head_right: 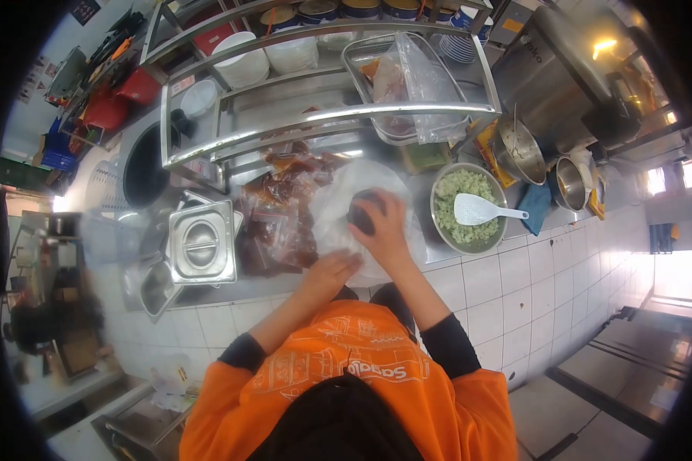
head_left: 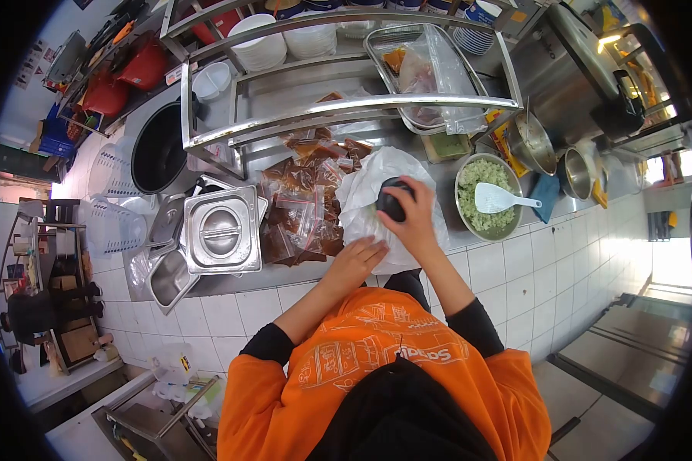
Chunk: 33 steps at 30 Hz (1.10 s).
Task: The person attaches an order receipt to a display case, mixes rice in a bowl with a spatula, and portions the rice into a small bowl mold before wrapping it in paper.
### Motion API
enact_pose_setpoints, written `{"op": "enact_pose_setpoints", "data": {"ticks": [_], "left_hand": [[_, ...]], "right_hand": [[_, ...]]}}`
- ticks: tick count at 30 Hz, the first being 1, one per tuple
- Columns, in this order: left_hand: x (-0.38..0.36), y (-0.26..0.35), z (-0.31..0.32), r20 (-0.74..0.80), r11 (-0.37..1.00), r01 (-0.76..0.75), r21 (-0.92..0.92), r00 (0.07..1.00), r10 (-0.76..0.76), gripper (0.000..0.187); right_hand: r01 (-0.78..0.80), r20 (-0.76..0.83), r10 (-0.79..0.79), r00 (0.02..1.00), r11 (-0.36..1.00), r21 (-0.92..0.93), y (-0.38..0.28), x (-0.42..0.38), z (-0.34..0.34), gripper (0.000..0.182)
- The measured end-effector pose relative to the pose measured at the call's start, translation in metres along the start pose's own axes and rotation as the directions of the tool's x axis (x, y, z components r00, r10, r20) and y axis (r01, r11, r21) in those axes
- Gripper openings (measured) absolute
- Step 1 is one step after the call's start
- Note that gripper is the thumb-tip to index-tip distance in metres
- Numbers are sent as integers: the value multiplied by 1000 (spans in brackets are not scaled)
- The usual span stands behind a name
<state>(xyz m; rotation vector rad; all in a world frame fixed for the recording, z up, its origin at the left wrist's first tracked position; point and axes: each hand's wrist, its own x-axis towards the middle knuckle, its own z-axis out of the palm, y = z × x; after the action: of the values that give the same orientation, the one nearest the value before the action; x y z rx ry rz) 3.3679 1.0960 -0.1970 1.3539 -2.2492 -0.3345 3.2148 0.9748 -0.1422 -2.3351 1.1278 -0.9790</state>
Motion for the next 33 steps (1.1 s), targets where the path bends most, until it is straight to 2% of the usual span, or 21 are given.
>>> {"op": "enact_pose_setpoints", "data": {"ticks": [2,4,6,9,11,12,14,17,20,23,24,26,27,29,32,33], "left_hand": [[-2,-4,-8,-62,990,32,138,998,-23,39],[-10,-10,-14,-37,989,82,124,996,-78,39],[-13,-18,-22,-40,991,78,105,996,-75,39],[-5,-24,-35,-91,999,3,42,996,1,39],[3,-21,-47,-126,999,-25,-24,992,21,38],[3,-23,-45,-133,998,-23,-55,991,15,39],[5,-29,-43,-141,994,-38,-107,990,23,40],[5,-34,-51,-115,988,-45,-148,993,28,36],[-11,-33,-56,-116,988,-11,-151,993,-7,31],[-17,-20,-61,-154,978,15,-207,987,-48,27],[-17,-18,-58,-131,938,145,-316,972,-194,26],[-14,-13,-48,-35,773,383,-505,886,-462,24],[-5,-11,-45,-67,787,387,-481,879,-472,24],[16,-10,-41,-133,814,389,-432,865,-484,24],[17,-26,-43,50,887,454,84,887,-458,27],[23,-19,-50,81,883,445,147,884,-459,29]], "right_hand": [[-77,-177,69,982,996,-42,-9,2,-41,48],[-208,-377,165,911,975,-76,5,-2,-80,47],[-374,-437,274,857,914,-158,35,-10,-106,44],[-263,-348,88,933,827,-497,43,-19,-122,43],[82,-149,-131,980,952,-296,47,-28,-113,38],[236,-77,-250,965,959,-158,44,-34,-106,36],[137,253,-138,958,990,23,7,-30,-87,29],[230,268,-150,952,925,-302,14,-37,-64,21],[190,273,-146,951,972,-142,52,-77,-60,20],[118,233,-132,963,990,71,27,-81,-73,19],[50,218,-80,973,989,140,32,-85,-69,18],[-86,195,32,980,957,276,46,-96,-59,16],[-237,186,187,965,926,296,44,-93,-55,15],[-511,176,480,859,790,339,40,-82,-46,18],[-557,215,543,812,831,2,45,-81,-46,22],[-505,175,501,848,863,-24,49,-84,-43,23]]}}
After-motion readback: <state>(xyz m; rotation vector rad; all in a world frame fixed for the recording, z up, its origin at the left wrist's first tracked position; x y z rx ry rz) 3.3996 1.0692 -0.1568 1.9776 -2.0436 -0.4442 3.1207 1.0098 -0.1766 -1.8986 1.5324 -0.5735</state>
